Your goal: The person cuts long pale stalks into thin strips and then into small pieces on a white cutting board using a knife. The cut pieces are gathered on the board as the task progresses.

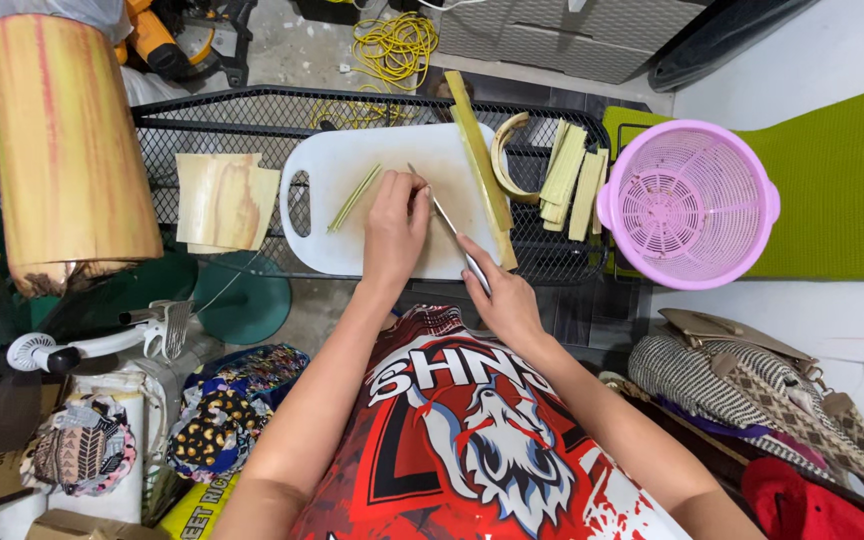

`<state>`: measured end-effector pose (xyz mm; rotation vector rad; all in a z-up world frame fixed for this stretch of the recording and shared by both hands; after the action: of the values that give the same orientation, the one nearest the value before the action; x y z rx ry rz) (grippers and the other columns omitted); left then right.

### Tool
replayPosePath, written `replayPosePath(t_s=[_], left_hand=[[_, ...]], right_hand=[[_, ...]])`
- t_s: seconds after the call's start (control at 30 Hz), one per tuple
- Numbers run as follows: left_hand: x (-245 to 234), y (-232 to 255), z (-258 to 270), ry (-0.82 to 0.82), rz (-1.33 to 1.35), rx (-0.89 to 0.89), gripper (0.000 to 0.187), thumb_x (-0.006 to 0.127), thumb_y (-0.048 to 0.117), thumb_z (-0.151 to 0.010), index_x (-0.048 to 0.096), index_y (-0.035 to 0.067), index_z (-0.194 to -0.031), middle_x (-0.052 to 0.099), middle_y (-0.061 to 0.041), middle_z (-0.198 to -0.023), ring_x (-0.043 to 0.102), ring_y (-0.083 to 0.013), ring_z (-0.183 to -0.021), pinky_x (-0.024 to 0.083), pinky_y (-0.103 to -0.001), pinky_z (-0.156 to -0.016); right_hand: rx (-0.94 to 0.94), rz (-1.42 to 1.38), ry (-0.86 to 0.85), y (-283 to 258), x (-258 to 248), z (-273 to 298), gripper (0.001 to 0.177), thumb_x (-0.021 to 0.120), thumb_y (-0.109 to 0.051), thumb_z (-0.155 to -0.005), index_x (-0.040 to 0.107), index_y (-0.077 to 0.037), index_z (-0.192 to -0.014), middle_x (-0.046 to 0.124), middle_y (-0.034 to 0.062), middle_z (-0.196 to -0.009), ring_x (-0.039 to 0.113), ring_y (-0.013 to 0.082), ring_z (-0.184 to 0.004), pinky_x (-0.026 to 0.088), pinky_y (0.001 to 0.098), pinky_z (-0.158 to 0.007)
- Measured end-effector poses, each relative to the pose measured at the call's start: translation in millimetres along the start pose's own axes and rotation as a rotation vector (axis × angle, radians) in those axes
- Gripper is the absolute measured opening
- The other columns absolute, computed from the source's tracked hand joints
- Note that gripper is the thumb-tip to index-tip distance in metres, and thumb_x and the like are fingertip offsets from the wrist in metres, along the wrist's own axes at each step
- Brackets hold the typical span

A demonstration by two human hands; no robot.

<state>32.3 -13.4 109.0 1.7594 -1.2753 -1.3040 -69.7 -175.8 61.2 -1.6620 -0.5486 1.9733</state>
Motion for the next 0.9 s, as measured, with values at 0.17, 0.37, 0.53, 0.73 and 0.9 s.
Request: replayPosePath(t_s=[0.17,0.37,0.53,0.73,0.9], left_hand=[[-1,1,-1,0.014,-0.007,-0.008,0.007,0.065,0.001,-0.098,0.061,0.000,-0.104,0.060,-0.013,-0.095,0.066,-0.0258,-0.078,0.054,-0.035,-0.071],[0,2,0,0.026,-0.011,0.000,0.010,0.067,-0.002,-0.095,0.062,-0.001,-0.104,0.061,-0.012,-0.095,0.068,-0.0233,-0.078,0.056,-0.033,-0.070],[4,0,4,0.035,0.032,-0.023,0.011,0.067,-0.003,-0.095,0.063,-0.002,-0.105,0.061,-0.011,-0.095,0.068,-0.0220,-0.077,0.056,-0.032,-0.069],[-1,-3,6,0.042,-0.001,-0.036,0.010,0.066,-0.003,-0.095,0.062,-0.001,-0.104,0.060,-0.011,-0.094,0.068,-0.0226,-0.076,0.056,-0.033,-0.069],[-5,-3,4,0.035,-0.028,-0.022,0.010,0.066,-0.002,-0.095,0.062,-0.002,-0.104,0.061,-0.012,-0.094,0.068,-0.0240,-0.077,0.056,-0.034,-0.070]], right_hand=[[-0.018,-0.023,-0.036,10,4,2,0.056,0.055,-0.030,-0.103,0.037,-0.035,-0.156,0.073,0.0193,-0.082,0.072,0.0401,-0.075,0.055,0.0503,-0.069],[0.093,-0.145,-0.072,-4,-16,-3,0.056,0.055,-0.030,-0.103,0.039,-0.038,-0.156,0.070,0.0180,-0.072,0.072,0.0349,-0.064,0.055,0.0442,-0.065],[0.001,-0.188,0.005,-26,-32,-10,0.056,0.057,-0.028,-0.103,0.039,-0.035,-0.156,0.071,0.0168,-0.077,0.072,0.0324,-0.064,0.055,0.0413,-0.065],[-0.088,-0.127,0.037,-30,-21,-16,0.057,0.058,-0.028,-0.103,0.039,-0.036,-0.155,0.075,0.0194,-0.092,0.074,0.0384,-0.077,0.057,0.0453,-0.068],[-0.077,-0.008,-0.001,-19,-7,-20,0.057,0.058,-0.031,-0.101,0.039,-0.039,-0.154,0.076,0.0196,-0.095,0.073,0.0406,-0.077,0.058,0.0494,-0.070]])
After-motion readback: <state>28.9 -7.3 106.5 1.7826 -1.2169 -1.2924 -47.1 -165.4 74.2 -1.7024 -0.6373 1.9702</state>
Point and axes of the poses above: each hand's wrist, its own z-axis away from the middle knuckle, its own x-axis out of the palm, y = z × x, the point moved 6 cm from there along -z, towards the middle knuckle
